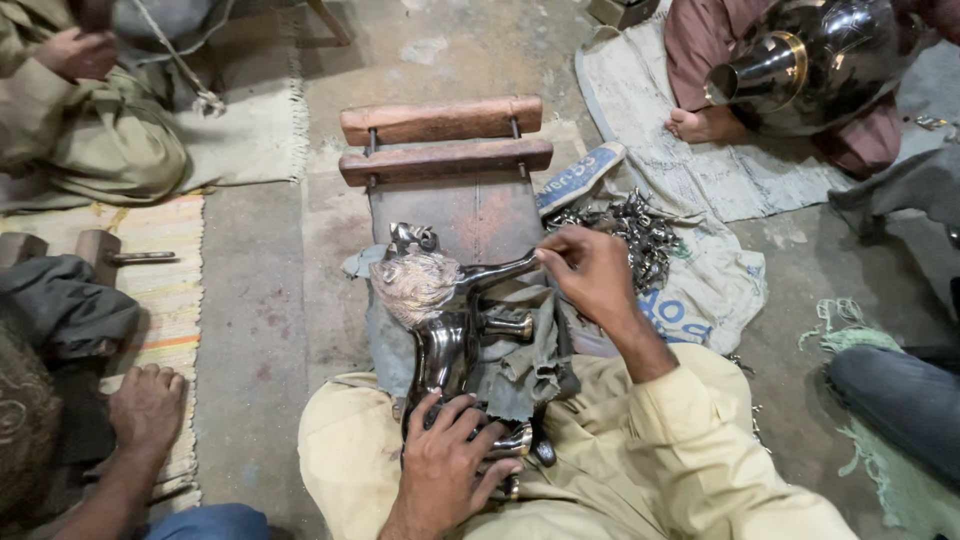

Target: The person sits on the floor and polishes a small metal animal sculpture using a cloth and a small tool. They wipe the surface, then use a pointed tool to work on fine details, repeatedly turning the sculpture to access different areas.

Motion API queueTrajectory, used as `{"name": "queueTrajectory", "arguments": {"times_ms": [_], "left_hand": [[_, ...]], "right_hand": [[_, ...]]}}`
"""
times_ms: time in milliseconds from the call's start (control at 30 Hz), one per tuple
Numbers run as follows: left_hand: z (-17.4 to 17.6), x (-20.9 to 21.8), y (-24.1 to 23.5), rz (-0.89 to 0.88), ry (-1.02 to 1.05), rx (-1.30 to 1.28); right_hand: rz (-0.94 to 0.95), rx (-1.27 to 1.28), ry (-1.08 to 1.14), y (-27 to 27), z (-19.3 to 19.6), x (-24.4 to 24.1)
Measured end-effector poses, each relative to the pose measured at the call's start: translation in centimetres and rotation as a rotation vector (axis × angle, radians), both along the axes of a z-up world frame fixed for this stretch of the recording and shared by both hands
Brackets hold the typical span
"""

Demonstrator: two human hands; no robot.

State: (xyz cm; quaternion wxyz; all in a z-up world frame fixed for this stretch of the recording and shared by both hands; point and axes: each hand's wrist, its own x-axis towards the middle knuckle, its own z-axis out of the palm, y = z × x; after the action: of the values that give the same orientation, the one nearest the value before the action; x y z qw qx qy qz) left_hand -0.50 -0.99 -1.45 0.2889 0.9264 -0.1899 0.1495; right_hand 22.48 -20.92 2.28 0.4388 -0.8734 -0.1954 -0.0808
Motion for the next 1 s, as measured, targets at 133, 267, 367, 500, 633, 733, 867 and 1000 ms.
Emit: {"name": "queueTrajectory", "arguments": {"times_ms": [133,267,367,500,633,733,867,1000], "left_hand": [[0.1,-0.4,-0.1,-0.017,0.041,0.054],[0.1,0.1,-0.1,-0.053,0.017,0.069],[0.2,0.3,-0.5,-0.082,0.034,0.135],[1.6,1.4,-1.5,-0.093,-0.003,0.151],[3.2,3.1,-3.3,-0.039,-0.038,0.102],[3.6,5.3,-6.1,0.060,0.000,0.125],[3.3,8.4,-9.8,0.116,0.007,0.139],[2.0,9.4,-11.7,0.127,0.117,0.084]], "right_hand": [[0.002,0.141,0.287,-2.6,-1.7,-3.6],[-0.003,0.016,0.461,-4.6,-4.1,-9.3],[0.024,-0.049,0.349,-5.6,-5.9,-11.7],[-0.091,0.165,0.480,-6.8,-7.4,-12.2],[-0.030,0.392,0.553,-9.2,-8.3,-12.1],[0.005,0.391,0.589,-10.9,-8.6,-12.8],[-0.124,0.444,0.529,-12.8,-8.0,-13.1],[-0.214,0.634,0.431,-14.4,-7.2,-13.1]]}}
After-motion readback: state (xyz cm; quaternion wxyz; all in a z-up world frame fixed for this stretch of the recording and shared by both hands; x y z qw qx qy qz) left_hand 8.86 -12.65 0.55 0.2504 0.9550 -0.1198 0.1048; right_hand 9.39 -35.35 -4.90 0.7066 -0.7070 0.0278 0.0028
